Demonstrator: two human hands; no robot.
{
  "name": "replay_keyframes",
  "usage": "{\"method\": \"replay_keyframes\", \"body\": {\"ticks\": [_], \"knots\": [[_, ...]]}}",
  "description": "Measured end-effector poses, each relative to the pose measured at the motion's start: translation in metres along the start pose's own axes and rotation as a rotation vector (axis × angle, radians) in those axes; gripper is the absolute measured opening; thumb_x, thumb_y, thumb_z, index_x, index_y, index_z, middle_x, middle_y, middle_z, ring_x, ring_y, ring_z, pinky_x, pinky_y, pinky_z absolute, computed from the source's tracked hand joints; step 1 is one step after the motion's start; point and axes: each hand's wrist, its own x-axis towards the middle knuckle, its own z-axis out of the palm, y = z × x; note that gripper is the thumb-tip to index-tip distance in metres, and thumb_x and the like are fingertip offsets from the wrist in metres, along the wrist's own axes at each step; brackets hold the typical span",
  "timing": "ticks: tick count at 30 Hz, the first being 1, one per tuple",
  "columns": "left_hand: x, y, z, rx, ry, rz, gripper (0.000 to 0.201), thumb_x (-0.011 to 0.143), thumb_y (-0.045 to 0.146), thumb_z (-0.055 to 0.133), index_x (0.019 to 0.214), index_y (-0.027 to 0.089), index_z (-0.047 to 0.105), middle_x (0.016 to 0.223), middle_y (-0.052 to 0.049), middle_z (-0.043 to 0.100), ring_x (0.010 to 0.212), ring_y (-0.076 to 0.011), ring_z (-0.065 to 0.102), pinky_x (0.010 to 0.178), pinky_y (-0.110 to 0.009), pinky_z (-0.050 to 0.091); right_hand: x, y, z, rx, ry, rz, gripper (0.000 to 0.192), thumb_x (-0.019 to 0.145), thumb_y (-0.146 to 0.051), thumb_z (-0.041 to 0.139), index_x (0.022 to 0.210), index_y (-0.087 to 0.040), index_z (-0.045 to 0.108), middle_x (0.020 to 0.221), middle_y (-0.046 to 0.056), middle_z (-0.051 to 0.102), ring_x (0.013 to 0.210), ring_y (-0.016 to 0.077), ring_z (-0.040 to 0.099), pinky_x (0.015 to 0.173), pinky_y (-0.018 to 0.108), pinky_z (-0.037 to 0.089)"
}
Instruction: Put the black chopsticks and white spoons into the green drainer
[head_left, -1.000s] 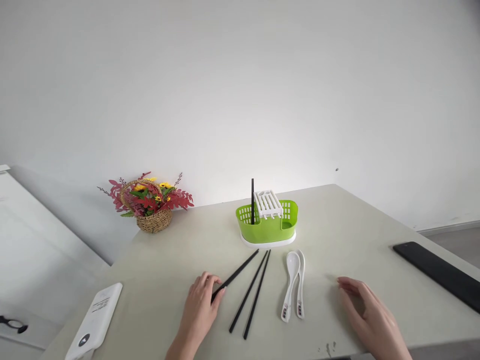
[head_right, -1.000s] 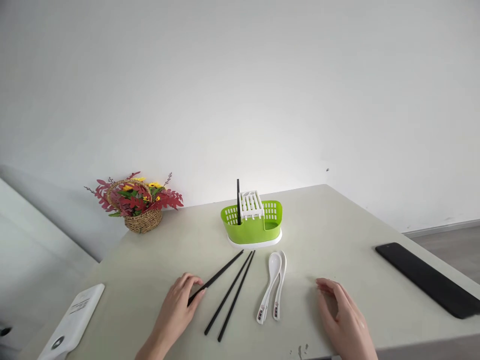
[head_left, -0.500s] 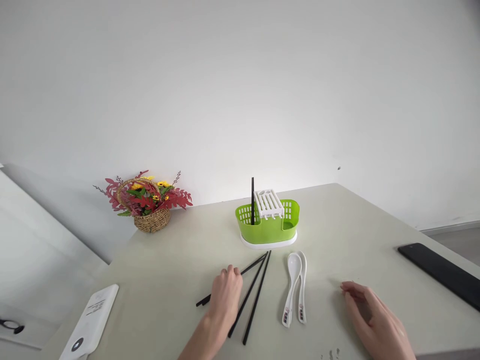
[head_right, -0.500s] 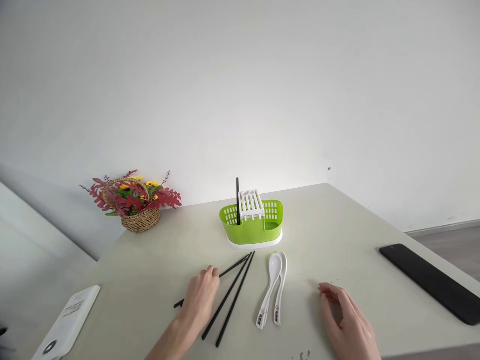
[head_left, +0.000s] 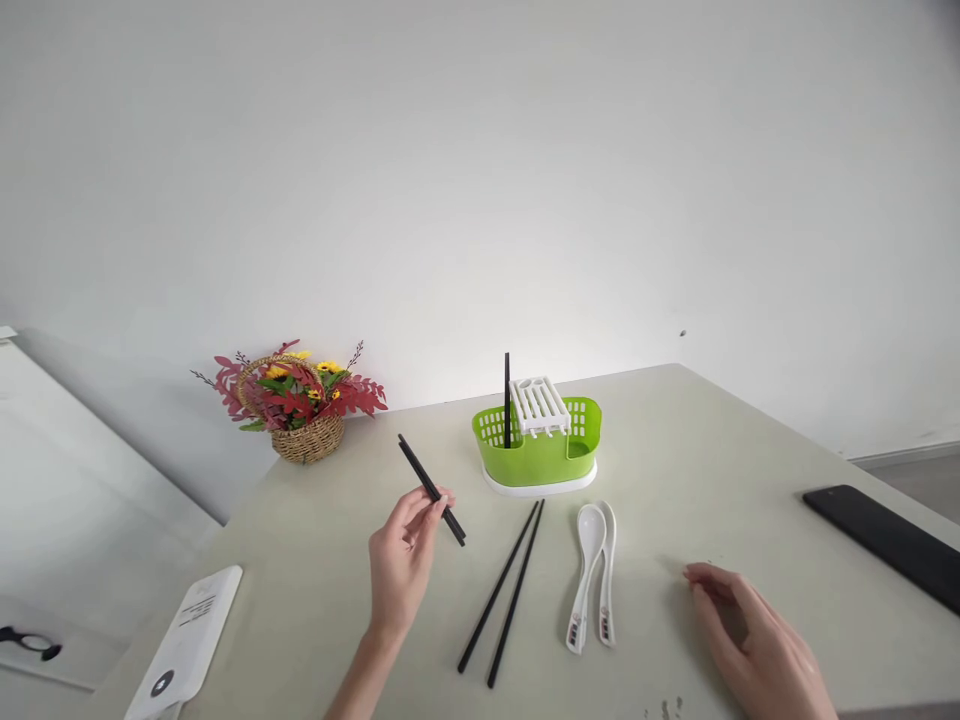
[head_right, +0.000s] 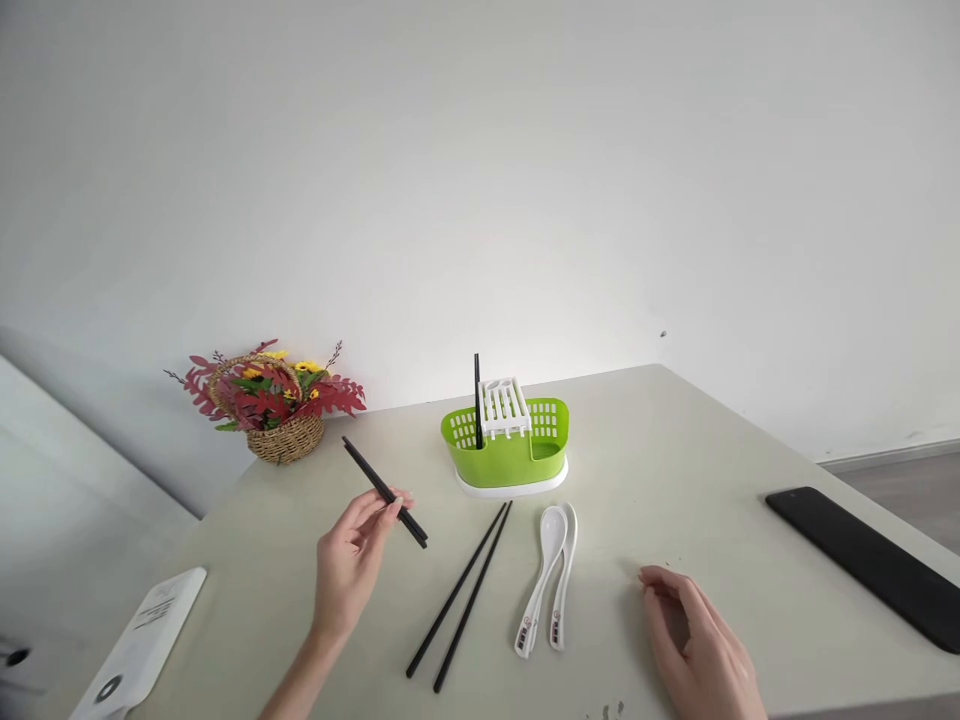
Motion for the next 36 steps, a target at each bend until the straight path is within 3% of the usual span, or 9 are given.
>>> {"method": "replay_keyframes", "body": {"ticks": [7,11,15,18,23,27,36], "knots": [[-0.007,-0.031,-0.003,0.047,-0.018,0.009,0.028,0.094,0.048,0.065,0.107,0.024,0.072,0.111,-0.008,0.079,0.106,-0.0252,0.075,0.1,-0.037,0.06,0.001,-0.001,0.0,-0.012,0.021,-0.025,0.034,0.085,-0.054,0.056,0.108,-0.031,0.068,0.116,0.006,0.078,0.101,0.0287,0.076,0.064,0.032,0.06],[-0.007,-0.03,0.003,-0.124,0.013,-0.132,0.035,0.089,0.051,0.07,0.105,0.02,0.069,0.109,-0.011,0.079,0.105,-0.0259,0.076,0.098,-0.04,0.061,0.001,0.004,0.002,0.006,-0.011,0.001,0.035,0.086,-0.056,0.056,0.109,-0.032,0.068,0.119,0.005,0.077,0.104,0.029,0.075,0.067,0.033,0.06],[-0.017,-0.021,0.034,-0.461,0.0,-0.375,0.041,0.081,0.048,0.081,0.103,0.016,0.068,0.113,-0.013,0.077,0.103,-0.028,0.077,0.096,-0.044,0.062,0.005,-0.011,0.0,0.108,-0.099,0.05,0.036,0.085,-0.062,0.06,0.102,-0.033,0.07,0.112,0.004,0.079,0.102,0.0292,0.075,0.062,0.029,0.058],[-0.03,-0.016,0.067,-0.672,-0.042,-0.492,0.042,0.075,0.043,0.088,0.099,0.015,0.068,0.113,-0.013,0.077,0.105,-0.0291,0.076,0.101,-0.044,0.061,0.007,-0.044,-0.003,0.35,-0.206,0.035,0.04,0.091,-0.064,0.055,0.1,-0.029,0.071,0.101,0.004,0.078,0.101,0.0259,0.073,0.079,0.028,0.056],[-0.044,-0.004,0.109,-0.833,-0.077,-0.607,0.044,0.068,0.038,0.094,0.097,0.014,0.07,0.113,-0.013,0.078,0.107,-0.0313,0.076,0.102,-0.045,0.06,0.008,-0.083,0.0,0.547,-0.546,-0.082,0.048,0.102,-0.062,0.038,0.091,-0.024,0.066,0.08,0.001,0.069,0.075,0.019,0.063,0.073,0.028,0.048],[-0.05,0.007,0.123,-0.881,-0.056,-0.668,0.043,0.066,0.035,0.096,0.094,0.014,0.072,0.114,-0.014,0.078,0.111,-0.0336,0.074,0.103,-0.045,0.06,0.009,-0.078,0.007,0.504,-0.597,-0.082,0.053,0.104,-0.062,0.035,0.076,-0.022,0.057,0.07,-0.001,0.059,0.067,0.015,0.053,0.067,0.027,0.041],[-0.059,0.014,0.144,-0.903,-0.032,-0.668,0.04,0.068,0.037,0.095,0.091,0.016,0.071,0.119,-0.013,0.077,0.115,-0.0322,0.072,0.105,-0.041,0.058,0.011,-0.072,0.007,0.535,-0.6,-0.083,0.054,0.105,-0.061,0.034,0.072,-0.022,0.052,0.066,-0.002,0.055,0.064,0.0138,0.051,0.068,0.027,0.039]]}}
